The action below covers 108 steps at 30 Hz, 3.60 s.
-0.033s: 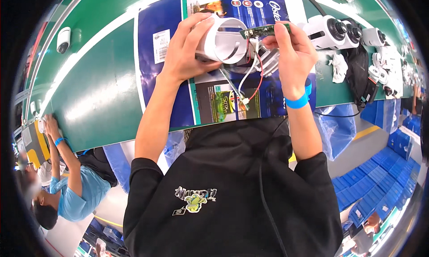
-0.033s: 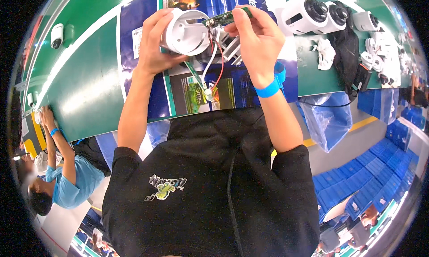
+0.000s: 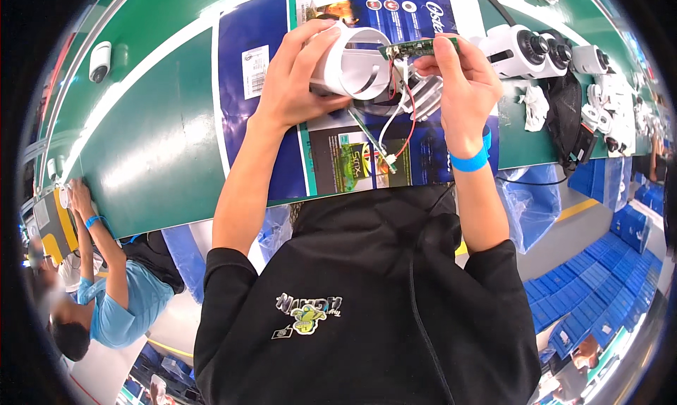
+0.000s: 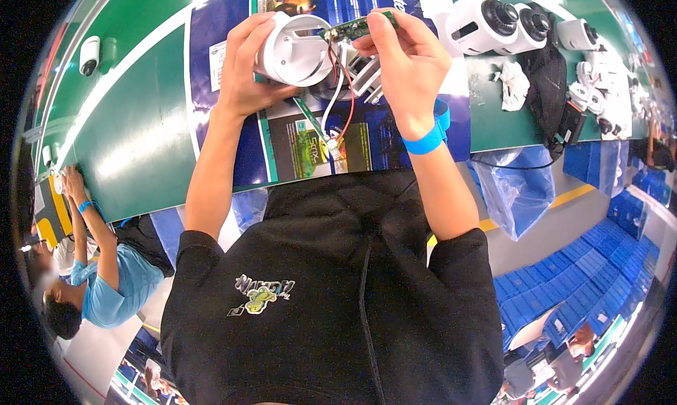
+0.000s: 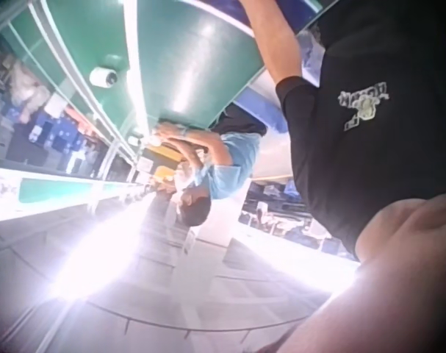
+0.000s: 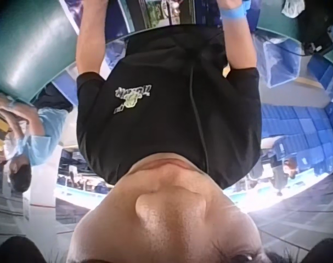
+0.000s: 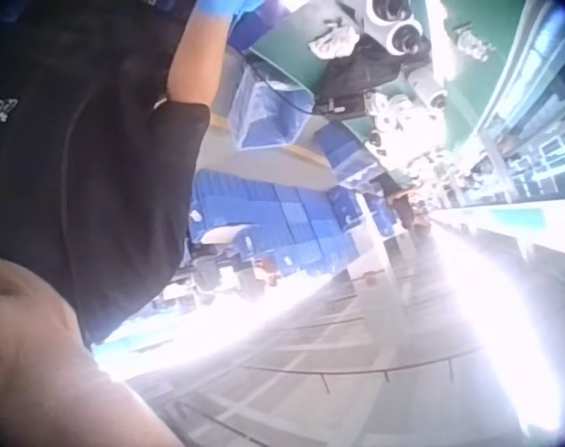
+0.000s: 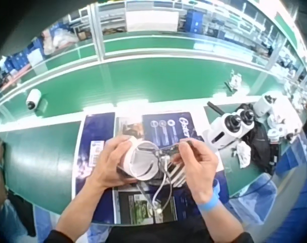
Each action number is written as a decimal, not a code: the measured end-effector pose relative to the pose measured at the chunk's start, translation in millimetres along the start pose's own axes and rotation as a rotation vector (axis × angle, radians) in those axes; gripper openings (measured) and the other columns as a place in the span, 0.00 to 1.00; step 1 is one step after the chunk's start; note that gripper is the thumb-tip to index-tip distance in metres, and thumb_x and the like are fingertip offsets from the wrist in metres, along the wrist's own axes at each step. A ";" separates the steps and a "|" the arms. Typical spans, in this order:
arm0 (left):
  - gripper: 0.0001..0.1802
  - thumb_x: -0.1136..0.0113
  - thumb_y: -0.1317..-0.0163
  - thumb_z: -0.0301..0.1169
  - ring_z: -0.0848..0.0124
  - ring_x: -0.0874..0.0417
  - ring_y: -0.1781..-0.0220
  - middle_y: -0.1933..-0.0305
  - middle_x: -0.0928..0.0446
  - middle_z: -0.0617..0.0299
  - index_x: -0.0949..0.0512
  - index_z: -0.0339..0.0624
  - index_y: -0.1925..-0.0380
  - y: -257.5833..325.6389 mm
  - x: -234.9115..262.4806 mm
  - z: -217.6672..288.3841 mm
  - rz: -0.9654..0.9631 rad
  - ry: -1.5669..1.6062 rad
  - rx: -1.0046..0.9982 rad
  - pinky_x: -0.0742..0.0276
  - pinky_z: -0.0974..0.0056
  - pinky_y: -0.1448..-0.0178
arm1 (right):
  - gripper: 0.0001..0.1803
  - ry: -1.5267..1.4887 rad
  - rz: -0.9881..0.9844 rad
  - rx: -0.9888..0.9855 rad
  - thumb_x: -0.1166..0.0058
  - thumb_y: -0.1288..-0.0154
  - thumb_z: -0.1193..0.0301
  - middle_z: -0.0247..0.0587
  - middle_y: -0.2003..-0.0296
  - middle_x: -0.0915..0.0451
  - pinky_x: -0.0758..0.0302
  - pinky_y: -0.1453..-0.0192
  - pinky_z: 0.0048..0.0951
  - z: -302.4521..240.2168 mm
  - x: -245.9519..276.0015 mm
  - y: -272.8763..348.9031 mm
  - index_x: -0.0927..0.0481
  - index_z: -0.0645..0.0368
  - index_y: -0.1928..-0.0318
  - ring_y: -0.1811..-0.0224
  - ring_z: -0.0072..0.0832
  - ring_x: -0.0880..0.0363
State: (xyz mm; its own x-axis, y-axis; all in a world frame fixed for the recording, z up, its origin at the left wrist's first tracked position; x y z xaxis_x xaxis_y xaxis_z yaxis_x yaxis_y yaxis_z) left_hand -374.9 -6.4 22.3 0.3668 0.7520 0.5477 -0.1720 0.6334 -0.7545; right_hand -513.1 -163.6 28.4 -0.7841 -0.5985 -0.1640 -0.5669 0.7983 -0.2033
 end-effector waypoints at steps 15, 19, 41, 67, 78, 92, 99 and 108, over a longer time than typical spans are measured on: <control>0.49 0.20 0.72 0.31 0.54 0.25 0.45 0.44 0.29 0.52 0.32 0.46 0.42 1.0 -1.5 3.4 0.124 -0.047 0.065 0.22 0.56 0.47 | 0.06 0.157 0.092 0.067 0.42 0.36 0.77 0.37 0.72 0.18 0.25 0.69 0.17 -3.2 -1.1 11.0 0.20 0.68 0.60 0.73 0.19 0.19; 0.49 0.20 0.72 0.31 0.54 0.25 0.45 0.44 0.29 0.52 0.32 0.46 0.42 0.1 -0.1 3.7 0.157 -0.054 0.064 0.22 0.56 0.47 | 0.06 0.187 0.090 0.085 0.42 0.35 0.77 0.37 0.73 0.18 0.25 0.69 0.16 -2.9 2.4 13.3 0.20 0.67 0.60 0.73 0.19 0.19; 0.49 0.19 0.74 0.29 0.54 0.26 0.42 0.41 0.30 0.50 0.28 0.44 0.42 4.9 10.2 -15.0 0.063 -0.049 0.046 0.25 0.57 0.42 | 0.09 0.600 -0.318 -0.058 0.39 0.39 0.70 0.33 0.83 0.22 0.33 0.79 0.18 -5.8 -12.9 -35.7 0.15 0.62 0.62 0.84 0.13 0.26; 0.45 0.21 0.73 0.28 0.56 0.27 0.42 0.41 0.28 0.60 0.24 0.53 0.45 -3.4 8.4 -17.8 -0.020 0.065 0.096 0.27 0.55 0.39 | 0.09 1.019 -0.550 0.921 0.43 0.55 0.71 0.30 0.71 0.28 0.28 0.70 0.29 -49.9 -71.3 51.0 0.21 0.52 0.69 0.68 0.26 0.26; 0.46 0.20 0.69 0.30 0.57 0.36 0.32 0.33 0.33 0.59 0.26 0.50 0.42 1.1 17.1 -34.8 -0.135 0.137 0.211 0.38 0.55 0.29 | 0.09 0.396 -0.516 -0.151 0.38 0.40 0.73 0.39 0.75 0.21 0.24 0.72 0.24 -25.1 -48.0 1.0 0.23 0.66 0.68 0.73 0.25 0.18; 0.48 0.21 0.72 0.23 0.62 0.34 0.32 0.34 0.33 0.59 0.26 0.48 0.41 8.6 8.8 -47.7 -0.174 0.550 0.440 0.39 0.60 0.28 | 0.06 -0.099 -0.061 0.039 0.42 0.37 0.76 0.39 0.72 0.20 0.23 0.73 0.20 -3.1 -67.2 31.8 0.22 0.68 0.66 0.74 0.21 0.17; 0.47 0.20 0.71 0.24 0.62 0.34 0.32 0.34 0.33 0.58 0.26 0.48 0.41 2.5 11.3 -42.4 -0.184 0.462 0.392 0.39 0.60 0.28 | 0.05 -0.014 0.023 0.082 0.40 0.40 0.77 0.40 0.75 0.21 0.25 0.77 0.21 6.0 -68.3 42.9 0.20 0.66 0.65 0.78 0.23 0.19; 0.47 0.20 0.71 0.24 0.62 0.34 0.31 0.33 0.33 0.57 0.26 0.47 0.41 7.3 8.7 -50.0 -0.161 0.528 0.417 0.38 0.59 0.29 | 0.05 -0.097 0.079 0.106 0.40 0.40 0.77 0.40 0.75 0.21 0.26 0.78 0.21 12.3 -71.6 44.7 0.20 0.66 0.66 0.80 0.21 0.20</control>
State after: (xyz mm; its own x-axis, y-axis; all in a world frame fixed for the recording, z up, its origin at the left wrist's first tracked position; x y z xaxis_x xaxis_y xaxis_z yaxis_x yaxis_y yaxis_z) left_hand -327.3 -4.4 3.5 0.7949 0.5204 0.3119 -0.3769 0.8264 -0.4183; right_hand -479.2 -85.8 19.2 -0.7943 -0.5416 -0.2752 -0.4702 0.8349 -0.2861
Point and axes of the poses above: each hand's wrist, its own y-axis away from the middle knuckle, its own x-axis out of the back of the hand, z = x × y, the point moved 6 cm from there along -y, towards the middle knuckle
